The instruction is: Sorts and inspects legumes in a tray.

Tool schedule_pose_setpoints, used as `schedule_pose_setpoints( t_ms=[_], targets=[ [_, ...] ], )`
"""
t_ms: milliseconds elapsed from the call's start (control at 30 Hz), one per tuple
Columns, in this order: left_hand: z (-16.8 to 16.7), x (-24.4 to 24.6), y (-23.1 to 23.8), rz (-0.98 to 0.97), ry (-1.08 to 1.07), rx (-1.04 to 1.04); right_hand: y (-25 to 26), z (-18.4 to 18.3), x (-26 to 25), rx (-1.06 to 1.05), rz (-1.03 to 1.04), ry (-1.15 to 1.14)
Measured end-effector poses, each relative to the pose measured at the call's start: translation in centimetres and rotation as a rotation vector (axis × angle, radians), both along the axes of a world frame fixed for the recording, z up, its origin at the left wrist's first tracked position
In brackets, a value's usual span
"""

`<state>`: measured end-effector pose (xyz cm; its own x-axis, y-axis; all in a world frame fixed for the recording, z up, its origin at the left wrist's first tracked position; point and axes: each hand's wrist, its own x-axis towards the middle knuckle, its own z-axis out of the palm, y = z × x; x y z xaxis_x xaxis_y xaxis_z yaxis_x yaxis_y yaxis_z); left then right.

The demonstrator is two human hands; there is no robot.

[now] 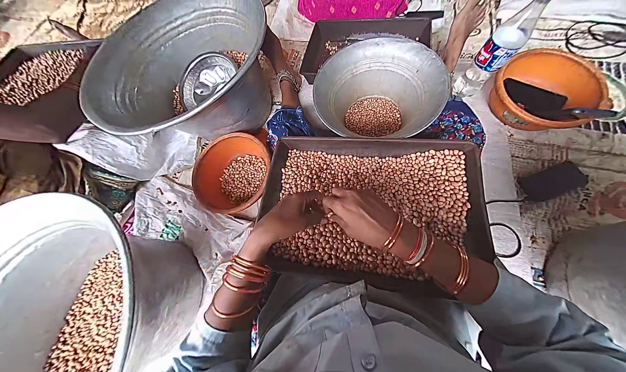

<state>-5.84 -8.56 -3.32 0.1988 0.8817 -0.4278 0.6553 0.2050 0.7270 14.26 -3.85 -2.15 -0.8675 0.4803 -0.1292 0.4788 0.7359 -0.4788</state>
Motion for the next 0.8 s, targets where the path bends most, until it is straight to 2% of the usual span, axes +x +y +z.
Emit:
schedule_pose_setpoints(
  t_ms=[100,200,267,300,367,500,567,667,800],
  targets=[
    [0.4,2.0,-0.1,-0.044,-0.230,-0.081,-0.9,1.2,0.6,0.080,0.017,0.150],
    [0.6,2.5,0.2,-0.046,-0.324,-0.196,-0.7,1.6,1.0,0.051,0.029,0.213],
    [-0.1,1.5,0.9,-0.061,-0.402,-0.215,0.7,1.7,1.6,0.036,-0.028,0.193],
    [-0.2,0.6,1.2,-0.065,-0.365,-0.197,1.6,1.5,2.2,0.062,-0.075,0.181],
    [0.7,-1.8,1.6,0.020,-0.153,-0.074,3.5,1.4,3.9,0.117,-0.206,0.107],
    [3.0,-7.2,1.6,0.292,0.615,0.378,6.7,2.2,7.2,0.128,-0.510,-0.127],
    [3.2,-8.6,1.5,0.327,0.759,0.535,8.4,2.1,8.4,0.115,-0.625,-0.225],
    [3.2,-5.9,2.7,0.165,0.707,0.577,9.3,2.4,9.9,0.099,-0.771,-0.283],
    [0.7,1.6,4.5,-0.297,0.431,0.470,9.9,2.3,10.8,0.069,-0.850,-0.361]
  ],
)
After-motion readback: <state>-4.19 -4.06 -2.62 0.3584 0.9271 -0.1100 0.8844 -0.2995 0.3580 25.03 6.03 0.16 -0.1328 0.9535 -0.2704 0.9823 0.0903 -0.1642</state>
